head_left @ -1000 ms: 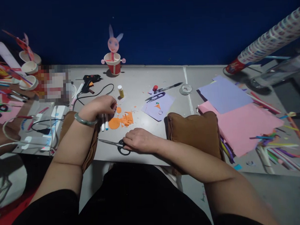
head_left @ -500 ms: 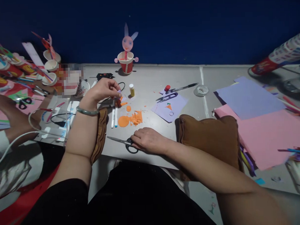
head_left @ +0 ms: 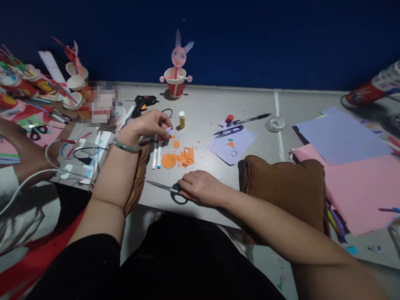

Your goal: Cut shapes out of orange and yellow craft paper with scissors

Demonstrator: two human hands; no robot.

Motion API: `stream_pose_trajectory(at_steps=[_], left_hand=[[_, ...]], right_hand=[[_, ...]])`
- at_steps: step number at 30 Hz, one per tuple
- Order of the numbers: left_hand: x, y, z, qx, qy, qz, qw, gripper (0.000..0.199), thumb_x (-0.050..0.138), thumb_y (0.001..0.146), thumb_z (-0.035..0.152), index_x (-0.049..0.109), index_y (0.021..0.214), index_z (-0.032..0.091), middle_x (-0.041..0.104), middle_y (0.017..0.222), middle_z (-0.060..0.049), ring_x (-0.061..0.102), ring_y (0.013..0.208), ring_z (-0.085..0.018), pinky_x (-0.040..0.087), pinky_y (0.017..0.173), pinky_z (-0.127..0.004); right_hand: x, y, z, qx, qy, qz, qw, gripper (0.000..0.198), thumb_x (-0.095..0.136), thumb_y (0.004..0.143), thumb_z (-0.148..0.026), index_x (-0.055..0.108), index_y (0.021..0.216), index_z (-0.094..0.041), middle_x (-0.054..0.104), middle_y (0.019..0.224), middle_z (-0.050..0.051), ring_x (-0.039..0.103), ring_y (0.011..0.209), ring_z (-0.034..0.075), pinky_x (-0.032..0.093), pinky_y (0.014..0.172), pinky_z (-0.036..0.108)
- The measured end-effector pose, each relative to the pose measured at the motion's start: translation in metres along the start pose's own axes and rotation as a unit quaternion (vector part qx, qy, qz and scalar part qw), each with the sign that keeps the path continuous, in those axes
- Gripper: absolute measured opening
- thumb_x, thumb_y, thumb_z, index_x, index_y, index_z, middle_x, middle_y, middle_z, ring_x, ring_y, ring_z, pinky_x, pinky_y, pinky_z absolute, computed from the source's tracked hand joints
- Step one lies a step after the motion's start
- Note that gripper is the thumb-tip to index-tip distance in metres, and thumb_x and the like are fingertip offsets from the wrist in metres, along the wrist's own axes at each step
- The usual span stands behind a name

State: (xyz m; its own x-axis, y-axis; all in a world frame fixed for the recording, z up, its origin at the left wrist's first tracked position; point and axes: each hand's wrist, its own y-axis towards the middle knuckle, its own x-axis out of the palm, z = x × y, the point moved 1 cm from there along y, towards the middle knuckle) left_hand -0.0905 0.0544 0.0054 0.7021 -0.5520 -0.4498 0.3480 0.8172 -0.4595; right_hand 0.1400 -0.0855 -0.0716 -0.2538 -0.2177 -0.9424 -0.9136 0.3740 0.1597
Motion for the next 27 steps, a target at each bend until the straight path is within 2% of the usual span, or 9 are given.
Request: stream_pose_trajectory(at_steps=[11,14,17,19,22,25,27], left_hand=[[0.007,0.006,-0.002,-0.049,0.105,0.001,0.993,0.024,0.076,0.057,0.005,0.072,0.077,0.016,0.068,0.062,-0.002,0.063,0.055,-0.015,0.046,0.054,-0.027],[0.006,0.006,-0.003,-0.048,0.111,0.006,0.993,0.020,0.077,0.058,0.006,0.072,0.075,0.016,0.068,0.063,-0.002,0.063,0.055,-0.015,0.047,0.056,-0.029],[0.003,0.007,-0.005,-0.032,0.103,0.044,0.993,0.014,0.074,0.065,0.009,0.071,0.078,0.015,0.069,0.064,-0.004,0.064,0.059,-0.016,0.048,0.060,-0.030],[0.001,0.008,-0.006,-0.008,0.110,0.088,0.990,0.011,0.070,0.068,0.012,0.070,0.079,0.014,0.070,0.066,-0.005,0.064,0.061,-0.015,0.047,0.062,-0.029],[0.000,0.011,-0.007,0.013,0.148,0.142,0.979,0.011,0.069,0.069,0.016,0.070,0.079,0.012,0.071,0.070,-0.006,0.063,0.064,-0.015,0.046,0.063,-0.028],[0.002,0.013,-0.009,0.016,0.165,0.140,0.976,0.014,0.067,0.069,0.019,0.071,0.080,0.012,0.071,0.070,-0.007,0.062,0.064,-0.015,0.045,0.062,-0.028],[0.002,0.014,-0.010,0.015,0.162,0.138,0.977,0.015,0.067,0.069,0.020,0.071,0.080,0.012,0.070,0.069,-0.007,0.061,0.064,-0.015,0.044,0.061,-0.028]], right_hand=[[-0.001,0.001,0.000,0.005,0.005,-0.006,1.000,0.028,0.045,0.102,-0.035,0.061,0.093,-0.014,0.063,0.083,0.008,0.050,0.070,0.017,0.030,0.066,0.032],[0.001,0.001,0.001,-0.002,0.003,0.015,1.000,0.032,0.043,0.104,-0.036,0.063,0.091,-0.014,0.062,0.081,0.007,0.049,0.070,0.017,0.030,0.066,0.033],[0.000,0.002,0.002,0.002,-0.015,0.059,0.998,0.039,0.041,0.104,-0.040,0.065,0.087,-0.014,0.063,0.080,0.008,0.050,0.074,0.019,0.031,0.069,0.034],[-0.002,0.002,0.005,0.024,-0.028,0.083,0.996,0.039,0.042,0.104,-0.041,0.067,0.091,-0.014,0.065,0.087,0.010,0.052,0.081,0.021,0.034,0.074,0.035],[-0.005,0.002,0.010,0.094,-0.052,0.094,0.990,0.039,0.049,0.100,-0.046,0.067,0.110,-0.012,0.067,0.112,0.017,0.054,0.102,0.029,0.036,0.086,0.040],[-0.005,0.002,0.015,0.151,-0.075,0.078,0.983,0.055,0.056,0.095,-0.054,0.061,0.127,-0.010,0.058,0.135,0.024,0.046,0.122,0.037,0.034,0.099,0.048],[-0.004,0.001,0.017,0.154,-0.079,0.063,0.983,0.059,0.056,0.093,-0.057,0.061,0.127,-0.009,0.057,0.137,0.025,0.046,0.123,0.038,0.031,0.103,0.050]])
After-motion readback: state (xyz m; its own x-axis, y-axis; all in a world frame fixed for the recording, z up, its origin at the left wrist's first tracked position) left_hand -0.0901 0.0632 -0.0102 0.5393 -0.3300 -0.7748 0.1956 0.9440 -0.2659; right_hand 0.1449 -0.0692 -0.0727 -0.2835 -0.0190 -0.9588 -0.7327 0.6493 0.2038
